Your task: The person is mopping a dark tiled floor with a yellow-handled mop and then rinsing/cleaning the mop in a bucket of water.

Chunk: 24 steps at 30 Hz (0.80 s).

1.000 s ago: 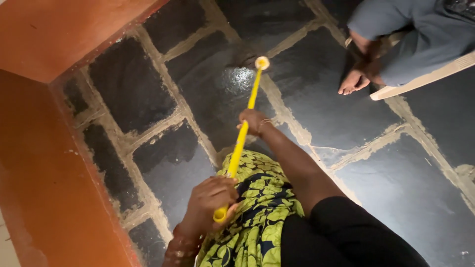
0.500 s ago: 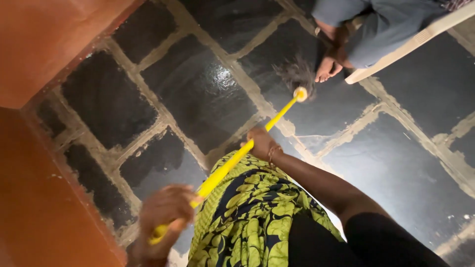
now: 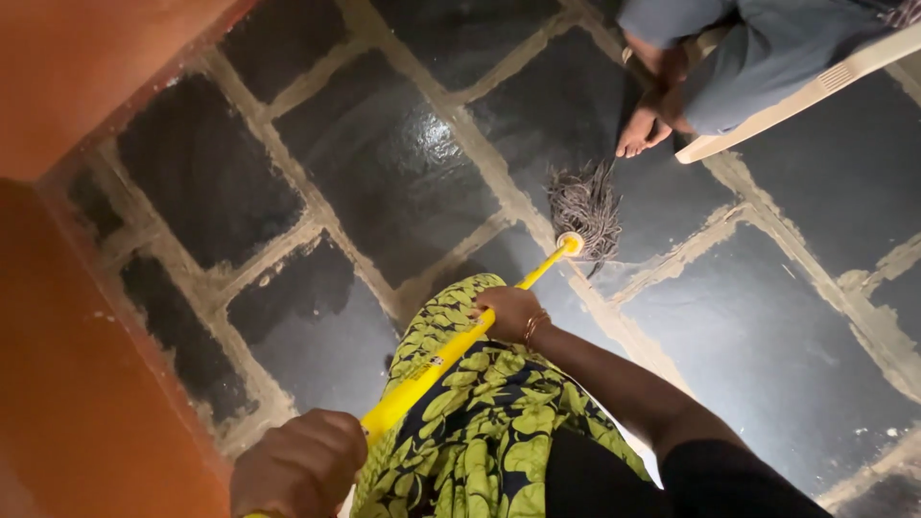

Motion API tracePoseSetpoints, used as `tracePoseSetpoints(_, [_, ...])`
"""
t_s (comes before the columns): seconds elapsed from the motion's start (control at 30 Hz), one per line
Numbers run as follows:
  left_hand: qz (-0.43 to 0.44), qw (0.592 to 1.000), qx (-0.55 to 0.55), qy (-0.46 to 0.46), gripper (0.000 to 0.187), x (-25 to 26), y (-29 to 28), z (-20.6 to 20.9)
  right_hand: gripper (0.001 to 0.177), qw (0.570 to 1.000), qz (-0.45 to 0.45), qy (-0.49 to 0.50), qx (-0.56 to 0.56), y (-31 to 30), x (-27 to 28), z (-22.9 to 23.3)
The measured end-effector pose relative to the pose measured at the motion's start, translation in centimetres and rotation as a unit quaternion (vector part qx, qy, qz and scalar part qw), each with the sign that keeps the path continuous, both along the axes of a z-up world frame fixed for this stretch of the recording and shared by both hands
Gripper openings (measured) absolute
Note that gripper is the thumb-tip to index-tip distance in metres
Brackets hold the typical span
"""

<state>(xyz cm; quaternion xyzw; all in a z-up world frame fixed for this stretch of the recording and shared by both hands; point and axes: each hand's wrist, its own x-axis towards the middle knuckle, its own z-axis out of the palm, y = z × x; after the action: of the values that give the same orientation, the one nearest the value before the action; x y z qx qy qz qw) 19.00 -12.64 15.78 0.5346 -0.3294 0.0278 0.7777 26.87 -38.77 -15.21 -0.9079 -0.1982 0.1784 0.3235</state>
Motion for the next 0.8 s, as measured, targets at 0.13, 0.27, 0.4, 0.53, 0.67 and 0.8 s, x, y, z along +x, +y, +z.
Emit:
tracePoseSetpoints(0.13, [-0.016,1.000,0.014,-0.021,0.047,-1.0,-0.5,-2.0,0.010,0.997,0.069,-0.038,0.019,-1.2,0.5,-0.2])
tracePoseSetpoints(0.27, [-0.054,0.998,-0.008,-0.033,0.047,-1.1,-1.7,-0.6,0.009,0.997,0.072,-0.028,-0.015,-1.6,-0.8,-0.5])
tracePoseSetpoints(0.4, [-0.092,0.995,0.011,-0.030,0.050,-4.4,-2.0,-2.7,0.015,0.997,0.031,-0.069,-0.007,-2.0,-2.6,-1.8])
tracePoseSetpoints(0.53, [-0.058,0.997,0.058,-0.011,0.048,-6.6,-1.7,-0.5,0.018,0.996,0.025,-0.079,-0.039,-1.2,-4.5,-1.4])
tracePoseSetpoints(0.67, [0.017,0.993,0.115,0.002,0.046,-11.7,1.0,-0.8,0.024,0.993,0.015,0.010,-0.114,2.4,-6.4,1.8])
tracePoseSetpoints(0.8, [0.063,0.991,0.115,-0.018,0.046,-17.1,3.5,-0.6,0.029,0.996,-0.002,0.016,-0.083,7.1,-8.2,0.7])
